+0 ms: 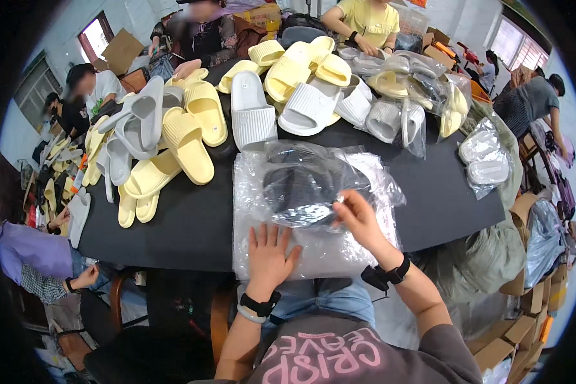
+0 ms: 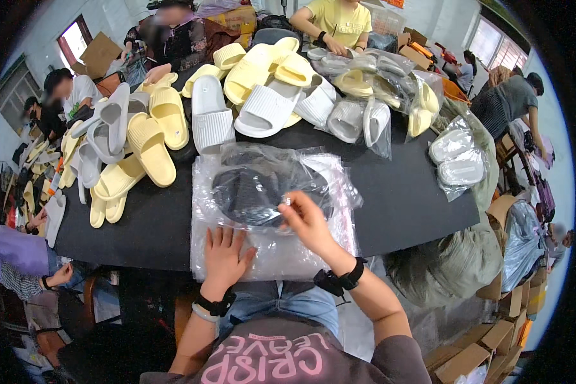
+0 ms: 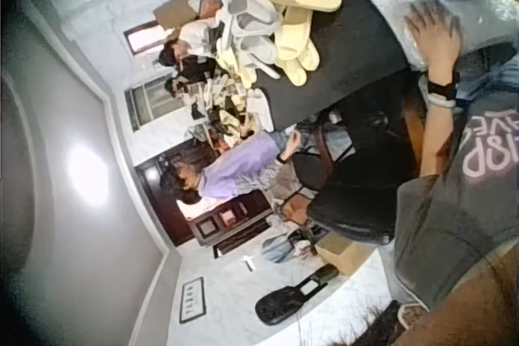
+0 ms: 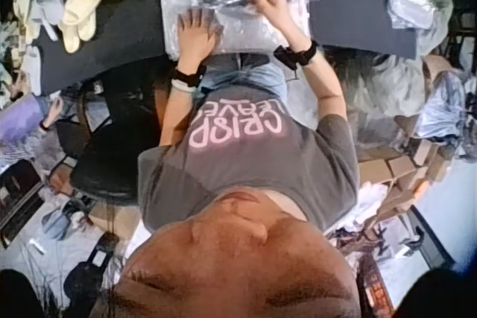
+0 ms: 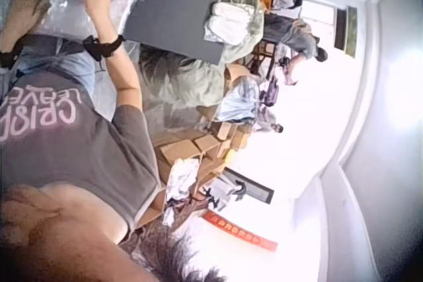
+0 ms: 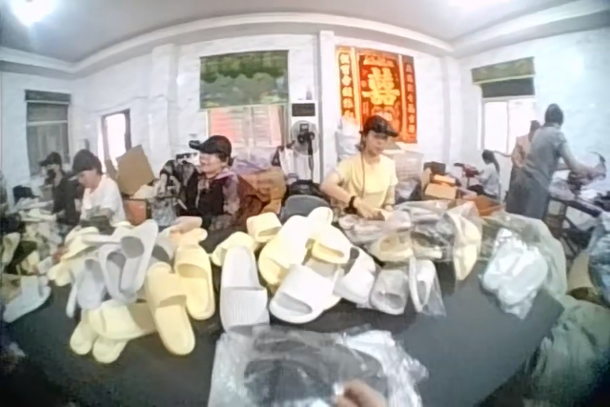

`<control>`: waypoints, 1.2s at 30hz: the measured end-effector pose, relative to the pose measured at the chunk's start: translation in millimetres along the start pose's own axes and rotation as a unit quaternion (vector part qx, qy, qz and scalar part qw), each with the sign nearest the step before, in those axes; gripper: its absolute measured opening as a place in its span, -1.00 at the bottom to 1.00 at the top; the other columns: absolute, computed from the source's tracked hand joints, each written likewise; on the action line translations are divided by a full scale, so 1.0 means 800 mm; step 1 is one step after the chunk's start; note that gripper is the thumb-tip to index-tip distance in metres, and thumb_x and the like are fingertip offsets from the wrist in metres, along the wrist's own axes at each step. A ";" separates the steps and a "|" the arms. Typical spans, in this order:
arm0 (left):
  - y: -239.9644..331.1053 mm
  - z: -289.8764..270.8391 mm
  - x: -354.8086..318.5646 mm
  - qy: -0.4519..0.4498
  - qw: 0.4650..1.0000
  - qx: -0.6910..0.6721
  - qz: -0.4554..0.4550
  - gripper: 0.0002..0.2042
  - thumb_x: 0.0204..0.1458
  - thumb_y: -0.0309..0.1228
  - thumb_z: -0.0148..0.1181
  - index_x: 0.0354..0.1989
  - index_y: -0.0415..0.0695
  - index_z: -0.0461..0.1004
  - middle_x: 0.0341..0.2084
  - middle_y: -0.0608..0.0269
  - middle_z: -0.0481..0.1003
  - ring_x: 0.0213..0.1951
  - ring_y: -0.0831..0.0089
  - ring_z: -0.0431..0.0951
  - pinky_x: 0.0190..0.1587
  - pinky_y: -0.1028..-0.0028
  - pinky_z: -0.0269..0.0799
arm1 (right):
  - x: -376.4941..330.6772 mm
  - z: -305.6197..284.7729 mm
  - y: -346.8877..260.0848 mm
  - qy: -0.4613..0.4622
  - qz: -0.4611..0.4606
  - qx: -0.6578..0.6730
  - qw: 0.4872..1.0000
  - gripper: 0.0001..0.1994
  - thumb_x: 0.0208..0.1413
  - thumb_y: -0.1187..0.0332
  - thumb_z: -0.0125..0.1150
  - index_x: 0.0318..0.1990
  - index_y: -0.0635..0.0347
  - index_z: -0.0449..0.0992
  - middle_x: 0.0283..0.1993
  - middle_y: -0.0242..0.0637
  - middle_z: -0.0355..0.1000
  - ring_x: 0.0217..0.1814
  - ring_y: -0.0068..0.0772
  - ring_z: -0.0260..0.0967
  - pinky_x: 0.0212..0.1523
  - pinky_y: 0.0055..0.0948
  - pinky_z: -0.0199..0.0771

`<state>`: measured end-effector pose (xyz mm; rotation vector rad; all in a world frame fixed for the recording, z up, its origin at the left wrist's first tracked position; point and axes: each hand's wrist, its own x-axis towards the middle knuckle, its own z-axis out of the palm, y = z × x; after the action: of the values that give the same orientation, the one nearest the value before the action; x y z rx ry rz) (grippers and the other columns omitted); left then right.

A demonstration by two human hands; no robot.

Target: The person places pairs of yellow, white, and black slippers into clear plastic bags on a table. They arrange the slippers inside the bags and seal them, repeating the process with different colors throughout the clip.

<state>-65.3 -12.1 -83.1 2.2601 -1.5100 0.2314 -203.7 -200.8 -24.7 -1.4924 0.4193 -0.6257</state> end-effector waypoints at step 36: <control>-0.068 -0.085 -0.052 0.041 0.966 -0.151 -0.208 -0.68 0.18 -0.41 0.12 0.07 -0.28 0.48 -0.09 0.04 0.52 0.01 0.18 0.43 0.13 0.25 0.28 | -0.126 -0.172 0.026 -0.007 0.089 0.178 0.980 -0.71 0.27 0.35 -0.09 -0.13 0.35 0.54 -0.11 0.02 0.56 -0.13 -0.09 0.55 -0.11 -0.37 0.52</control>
<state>-26.2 69.9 -49.5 2.2201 -0.9241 -0.0291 -364.3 -246.8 -64.4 -1.1040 0.4018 -0.5165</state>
